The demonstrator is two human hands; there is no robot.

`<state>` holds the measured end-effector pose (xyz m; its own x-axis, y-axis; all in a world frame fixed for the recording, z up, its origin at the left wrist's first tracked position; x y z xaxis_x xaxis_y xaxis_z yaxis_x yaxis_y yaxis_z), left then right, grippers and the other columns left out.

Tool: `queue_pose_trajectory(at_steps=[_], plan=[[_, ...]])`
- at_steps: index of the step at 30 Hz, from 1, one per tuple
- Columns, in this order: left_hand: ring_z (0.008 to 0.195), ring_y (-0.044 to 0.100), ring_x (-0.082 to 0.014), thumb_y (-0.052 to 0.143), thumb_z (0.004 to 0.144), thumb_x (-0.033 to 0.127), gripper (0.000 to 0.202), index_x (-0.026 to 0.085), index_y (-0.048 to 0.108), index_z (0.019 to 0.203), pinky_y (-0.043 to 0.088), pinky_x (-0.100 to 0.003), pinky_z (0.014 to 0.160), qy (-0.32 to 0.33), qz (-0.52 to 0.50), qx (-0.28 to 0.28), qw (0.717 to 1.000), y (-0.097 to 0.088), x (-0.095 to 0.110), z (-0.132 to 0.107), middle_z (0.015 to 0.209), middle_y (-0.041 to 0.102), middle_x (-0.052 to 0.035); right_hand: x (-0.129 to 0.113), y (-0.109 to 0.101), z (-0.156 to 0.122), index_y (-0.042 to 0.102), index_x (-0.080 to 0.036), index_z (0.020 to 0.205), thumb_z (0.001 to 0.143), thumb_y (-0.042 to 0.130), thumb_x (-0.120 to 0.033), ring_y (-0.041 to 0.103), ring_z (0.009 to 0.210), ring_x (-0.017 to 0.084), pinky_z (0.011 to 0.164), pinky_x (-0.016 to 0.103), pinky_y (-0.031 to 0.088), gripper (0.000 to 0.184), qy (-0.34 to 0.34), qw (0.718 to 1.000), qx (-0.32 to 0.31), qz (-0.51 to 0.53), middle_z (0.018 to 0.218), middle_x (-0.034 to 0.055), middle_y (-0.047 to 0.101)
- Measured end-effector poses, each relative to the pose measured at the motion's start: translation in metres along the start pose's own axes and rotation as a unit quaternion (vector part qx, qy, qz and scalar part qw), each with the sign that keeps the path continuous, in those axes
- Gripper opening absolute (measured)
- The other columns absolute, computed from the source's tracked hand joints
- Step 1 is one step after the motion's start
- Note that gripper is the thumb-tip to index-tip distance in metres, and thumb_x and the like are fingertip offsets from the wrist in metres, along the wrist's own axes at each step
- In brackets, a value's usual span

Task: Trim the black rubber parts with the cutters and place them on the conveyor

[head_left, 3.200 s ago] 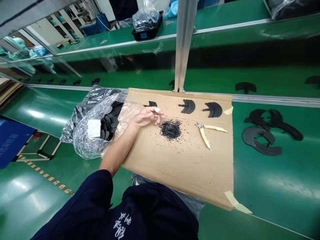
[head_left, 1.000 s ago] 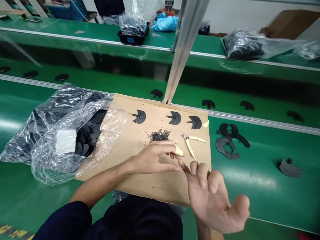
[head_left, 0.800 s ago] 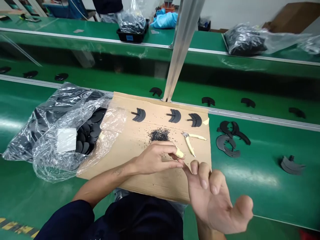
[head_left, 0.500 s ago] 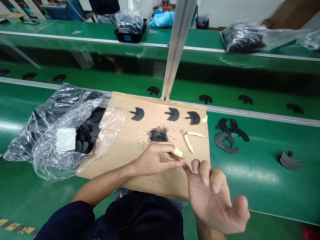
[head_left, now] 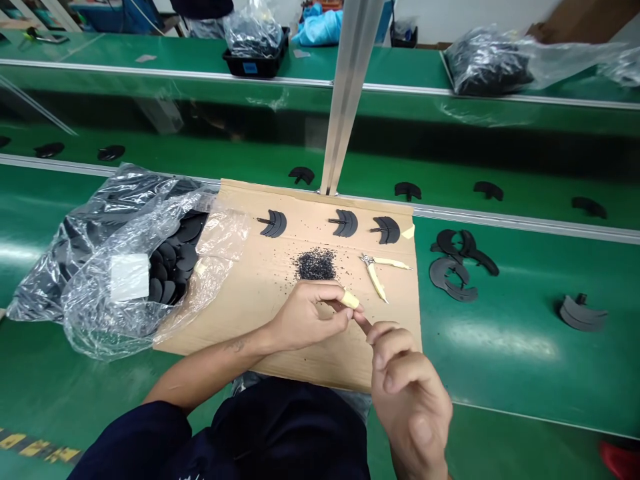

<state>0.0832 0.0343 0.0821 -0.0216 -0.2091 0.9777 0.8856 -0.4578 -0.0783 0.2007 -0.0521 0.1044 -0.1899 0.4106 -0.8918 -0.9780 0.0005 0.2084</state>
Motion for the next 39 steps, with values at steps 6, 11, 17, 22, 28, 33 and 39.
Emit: queue_pose_trajectory(at_steps=[6,11,17,22,28,33,39], plan=[[0.069,0.071,-0.0129,0.064,0.081,0.009,0.015,0.014,0.078,0.081,0.056,-0.022,0.065,-0.020,0.019,0.006,1.000,-0.004,-0.005,0.000,0.077,0.077,-0.0049,-0.001,0.002,-0.003,0.059,-0.023,0.090,0.094,0.051,-0.046,0.048,0.090,0.025,0.084,0.051,0.044,0.026,-0.005,0.998,-0.032,-0.049,0.088,0.0061,0.051],[0.070,0.072,-0.0130,0.068,0.080,0.010,0.014,0.016,0.080,0.079,0.056,-0.021,0.065,-0.030,0.031,-0.022,0.999,-0.007,-0.008,0.000,0.080,0.079,-0.0043,0.000,0.001,-0.003,0.058,-0.022,0.091,0.095,0.050,-0.048,0.048,0.095,0.026,0.093,0.055,0.043,0.027,0.022,0.997,-0.058,-0.053,0.093,0.0063,0.049],[0.080,0.075,-0.0151,0.071,0.084,0.015,0.011,0.016,0.081,0.087,0.059,-0.023,0.073,-0.065,-0.035,-0.041,0.996,-0.006,-0.017,-0.003,0.087,0.080,-0.0064,0.000,-0.003,-0.003,0.058,-0.023,0.091,0.095,0.051,-0.049,0.047,0.095,0.025,0.098,0.060,0.042,0.028,0.034,0.997,-0.053,-0.036,0.093,0.0063,0.049],[0.082,0.075,-0.0163,0.074,0.085,0.019,0.010,0.016,0.081,0.090,0.061,-0.025,0.075,-0.075,-0.048,-0.034,0.995,-0.006,-0.019,-0.004,0.089,0.080,-0.0071,0.000,-0.004,-0.001,0.059,-0.023,0.090,0.096,0.051,-0.049,0.048,0.096,0.026,0.097,0.059,0.044,0.028,0.032,0.998,-0.041,-0.030,0.091,0.0062,0.050],[0.079,0.075,-0.0167,0.076,0.084,0.029,0.015,0.015,0.080,0.089,0.062,-0.027,0.074,-0.070,-0.060,-0.017,0.996,-0.008,-0.020,-0.004,0.087,0.080,-0.0080,-0.002,-0.005,0.002,0.061,-0.023,0.088,0.096,0.052,-0.047,0.050,0.096,0.025,0.102,0.062,0.043,0.027,0.037,0.999,-0.034,-0.019,0.090,0.0062,0.051],[0.072,0.071,-0.0126,0.075,0.082,0.020,0.007,0.013,0.076,0.083,0.060,-0.023,0.069,-0.066,-0.060,0.004,0.996,-0.011,-0.024,-0.004,0.081,0.077,-0.0059,-0.003,-0.007,0.001,0.062,-0.023,0.087,0.094,0.054,-0.047,0.050,0.095,0.025,0.104,0.064,0.041,0.026,0.038,0.999,-0.024,-0.016,0.089,0.0062,0.051],[0.072,0.068,-0.0091,0.069,0.079,0.009,0.010,0.013,0.076,0.084,0.058,-0.019,0.071,-0.049,-0.084,-0.005,0.995,-0.011,-0.023,-0.004,0.080,0.074,-0.0036,-0.004,-0.009,0.001,0.062,-0.023,0.087,0.093,0.053,-0.047,0.050,0.095,0.025,0.104,0.061,0.042,0.026,0.038,0.999,-0.020,-0.017,0.089,0.0061,0.051]])
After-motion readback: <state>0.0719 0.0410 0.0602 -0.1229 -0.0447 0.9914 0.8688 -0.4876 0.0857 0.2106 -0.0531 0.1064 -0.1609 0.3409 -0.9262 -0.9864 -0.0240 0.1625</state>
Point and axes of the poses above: each hand's wrist, its own z-axis towards the middle knuckle, its own y-axis out of the palm, x = y × z, the point moved 7 cm from there along z, towards the middle knuckle
